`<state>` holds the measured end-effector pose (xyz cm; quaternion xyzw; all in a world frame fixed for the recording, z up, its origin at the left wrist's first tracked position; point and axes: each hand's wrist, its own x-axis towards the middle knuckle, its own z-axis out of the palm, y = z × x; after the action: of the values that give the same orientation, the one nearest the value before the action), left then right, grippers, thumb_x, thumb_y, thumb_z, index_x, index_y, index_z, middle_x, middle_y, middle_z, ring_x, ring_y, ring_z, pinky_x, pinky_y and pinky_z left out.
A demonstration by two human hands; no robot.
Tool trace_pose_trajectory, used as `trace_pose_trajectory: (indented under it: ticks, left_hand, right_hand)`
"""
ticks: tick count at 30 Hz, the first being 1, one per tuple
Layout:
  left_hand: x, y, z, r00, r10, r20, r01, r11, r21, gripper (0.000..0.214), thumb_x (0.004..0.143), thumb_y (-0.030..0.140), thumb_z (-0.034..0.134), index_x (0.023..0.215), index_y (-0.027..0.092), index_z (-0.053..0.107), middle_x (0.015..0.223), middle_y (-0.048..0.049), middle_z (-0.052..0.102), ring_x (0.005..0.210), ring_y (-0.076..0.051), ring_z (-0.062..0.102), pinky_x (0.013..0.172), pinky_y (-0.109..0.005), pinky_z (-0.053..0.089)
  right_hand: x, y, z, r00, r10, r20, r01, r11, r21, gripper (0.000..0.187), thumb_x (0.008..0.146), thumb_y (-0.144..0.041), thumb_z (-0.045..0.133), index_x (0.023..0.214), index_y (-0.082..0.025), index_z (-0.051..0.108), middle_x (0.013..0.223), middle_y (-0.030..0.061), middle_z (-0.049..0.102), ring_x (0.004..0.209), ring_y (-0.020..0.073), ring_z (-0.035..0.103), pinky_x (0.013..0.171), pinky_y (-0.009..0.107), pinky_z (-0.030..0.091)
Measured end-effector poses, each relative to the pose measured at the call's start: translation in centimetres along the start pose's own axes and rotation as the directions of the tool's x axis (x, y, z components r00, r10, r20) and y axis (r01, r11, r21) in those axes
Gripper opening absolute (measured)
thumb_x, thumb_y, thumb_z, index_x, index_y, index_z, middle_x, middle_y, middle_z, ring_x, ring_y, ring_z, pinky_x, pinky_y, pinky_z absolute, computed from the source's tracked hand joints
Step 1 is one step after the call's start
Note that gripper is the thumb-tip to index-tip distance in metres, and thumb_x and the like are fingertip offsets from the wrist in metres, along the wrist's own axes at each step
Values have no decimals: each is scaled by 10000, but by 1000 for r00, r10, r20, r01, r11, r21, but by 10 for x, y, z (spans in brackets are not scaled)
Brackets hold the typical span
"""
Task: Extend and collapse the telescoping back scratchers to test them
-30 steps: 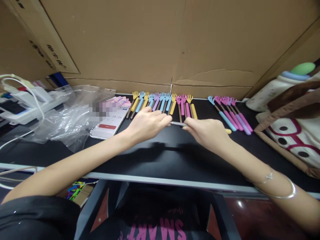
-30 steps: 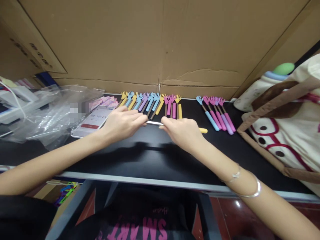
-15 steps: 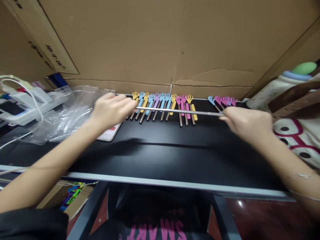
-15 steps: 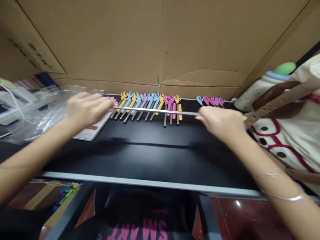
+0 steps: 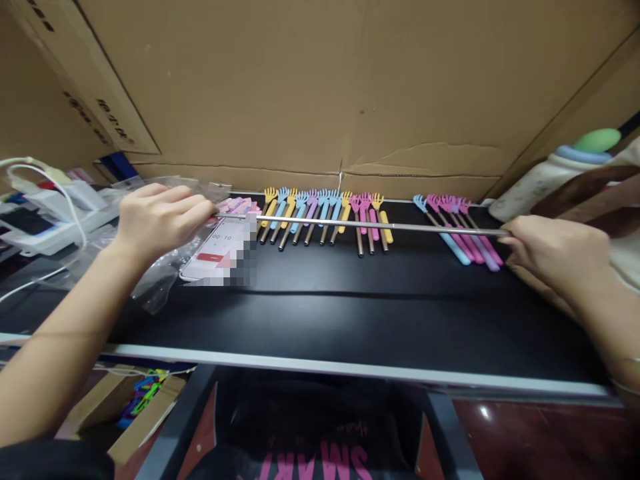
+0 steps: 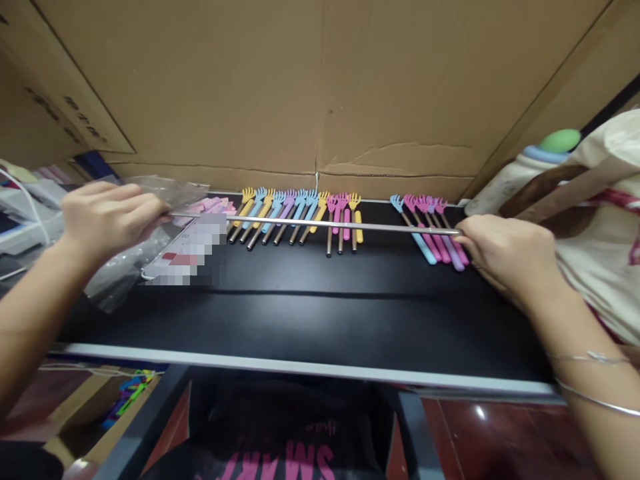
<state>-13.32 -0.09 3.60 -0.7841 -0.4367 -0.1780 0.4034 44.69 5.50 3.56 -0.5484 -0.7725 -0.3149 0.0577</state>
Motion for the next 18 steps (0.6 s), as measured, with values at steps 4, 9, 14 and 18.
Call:
trace_pose_trajectory:
  ticks: [4,9,14,18]
  left_hand:
    - [-1,0,4,996,-81,29,82,995,-54,301,913,315,420,631,209,415,553,-3,435,591,-158,316,513,-308,234]
    - [-7,-7,11,994,-96,52,99,993,-58,280,915,310,393,653,223,434,592,-12,457,618,-167,335,528,-317,242]
    - [-26,-26,17,993,-117,35,114,991,74,291,932,331,350,673,236,442,629,-28,471,663,-181,384,546,-322,273]
    - [-28,-27,15,984,-165,66,163,986,39,313,926,353,349,650,248,456,629,-25,505,690,-194,399,568,-339,264]
  right_hand:
    - [-5,2,4,1000,29,3,-29,999,41,332,863,-498,406,760,-226,566,751,110,620,671,177,500,559,281,274]
    - [-3,11,11,999,28,29,-31,994,107,265,837,-465,448,752,-237,555,787,112,618,679,188,495,572,287,290]
    - [1,32,25,985,137,106,-146,986,78,181,724,-385,601,706,-211,552,744,119,610,604,176,462,531,284,260]
    - [-3,32,24,989,131,70,-135,990,51,155,750,-365,574,736,-211,558,773,119,621,615,166,459,554,277,285]
